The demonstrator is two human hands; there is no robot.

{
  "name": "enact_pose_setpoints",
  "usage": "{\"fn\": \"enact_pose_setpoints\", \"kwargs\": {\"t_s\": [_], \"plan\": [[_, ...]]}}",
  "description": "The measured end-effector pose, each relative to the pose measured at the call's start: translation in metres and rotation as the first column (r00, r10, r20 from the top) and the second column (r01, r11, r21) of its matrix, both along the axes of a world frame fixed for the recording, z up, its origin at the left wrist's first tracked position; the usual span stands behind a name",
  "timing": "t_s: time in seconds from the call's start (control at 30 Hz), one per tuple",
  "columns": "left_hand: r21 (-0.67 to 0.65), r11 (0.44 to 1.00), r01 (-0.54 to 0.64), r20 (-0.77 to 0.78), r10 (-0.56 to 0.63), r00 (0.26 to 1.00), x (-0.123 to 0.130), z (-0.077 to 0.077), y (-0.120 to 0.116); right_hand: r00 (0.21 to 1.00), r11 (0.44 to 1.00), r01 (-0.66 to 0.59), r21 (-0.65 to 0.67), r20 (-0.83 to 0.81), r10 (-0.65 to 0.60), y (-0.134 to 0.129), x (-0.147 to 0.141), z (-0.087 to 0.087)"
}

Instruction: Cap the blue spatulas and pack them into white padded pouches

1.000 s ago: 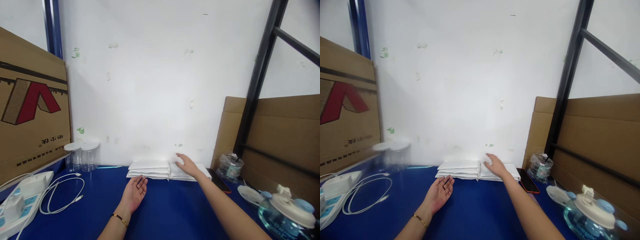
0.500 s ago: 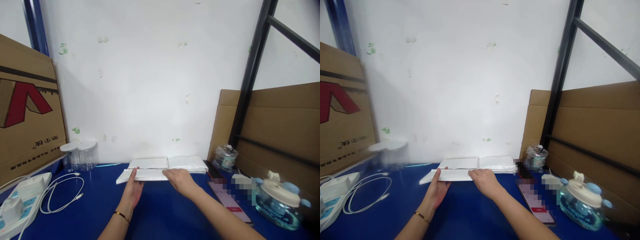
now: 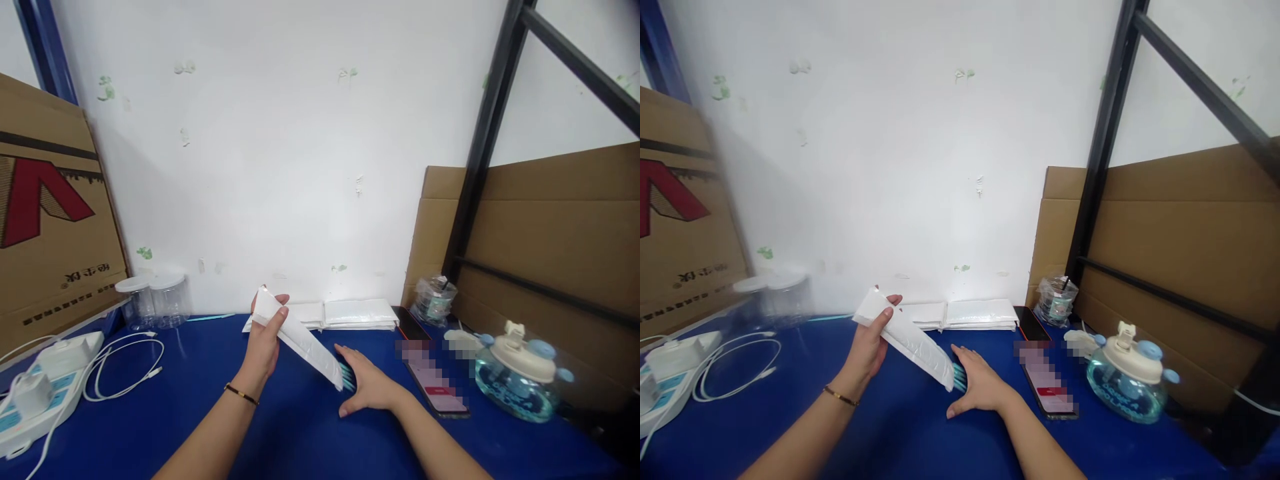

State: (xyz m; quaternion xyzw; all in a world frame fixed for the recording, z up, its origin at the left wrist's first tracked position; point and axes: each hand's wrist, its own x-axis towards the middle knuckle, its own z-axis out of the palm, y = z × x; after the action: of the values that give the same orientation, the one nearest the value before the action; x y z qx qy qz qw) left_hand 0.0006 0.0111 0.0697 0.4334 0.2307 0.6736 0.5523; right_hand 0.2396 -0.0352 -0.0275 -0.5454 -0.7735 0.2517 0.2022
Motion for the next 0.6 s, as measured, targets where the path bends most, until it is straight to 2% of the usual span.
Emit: {"fn": "enact_pose_setpoints", "kwargs": {"t_s": [0.17, 0.3, 0.4, 0.5, 0.6], "plan": [[0.004, 1.000, 0.005, -0.028, -0.005, 1.000, 0.005, 0.011, -0.003, 0.999, 0.988, 0.048, 0.147, -0.004, -0.048, 0.004, -0.022, -0.003], [-0.005, 1.000, -0.013, -0.039, 0.012, 0.999, -0.010, 0.022, 0.003, 0.999, 0.972, 0.017, 0.235, 0.037, -0.027, 0.002, -0.030, -0.002], [0.028, 0.998, -0.050, -0.093, 0.052, 0.994, -0.034, 0.042, 0.009, 0.995, 0.975, -0.001, 0.222, 0.093, -0.021, -0.002, -0.028, 0.000], [0.109, 0.988, -0.108, -0.138, 0.123, 0.983, -0.062, 0.070, 0.011, 0.993, 0.977, -0.020, 0.210, 0.119, -0.006, -0.004, -0.026, 0.001], [0.203, 0.967, -0.155, -0.292, 0.211, 0.933, -0.086, 0.094, 0.011, 0.993, 0.980, -0.030, 0.198, 0.117, 0.007, -0.006, -0.025, 0.003]]}}
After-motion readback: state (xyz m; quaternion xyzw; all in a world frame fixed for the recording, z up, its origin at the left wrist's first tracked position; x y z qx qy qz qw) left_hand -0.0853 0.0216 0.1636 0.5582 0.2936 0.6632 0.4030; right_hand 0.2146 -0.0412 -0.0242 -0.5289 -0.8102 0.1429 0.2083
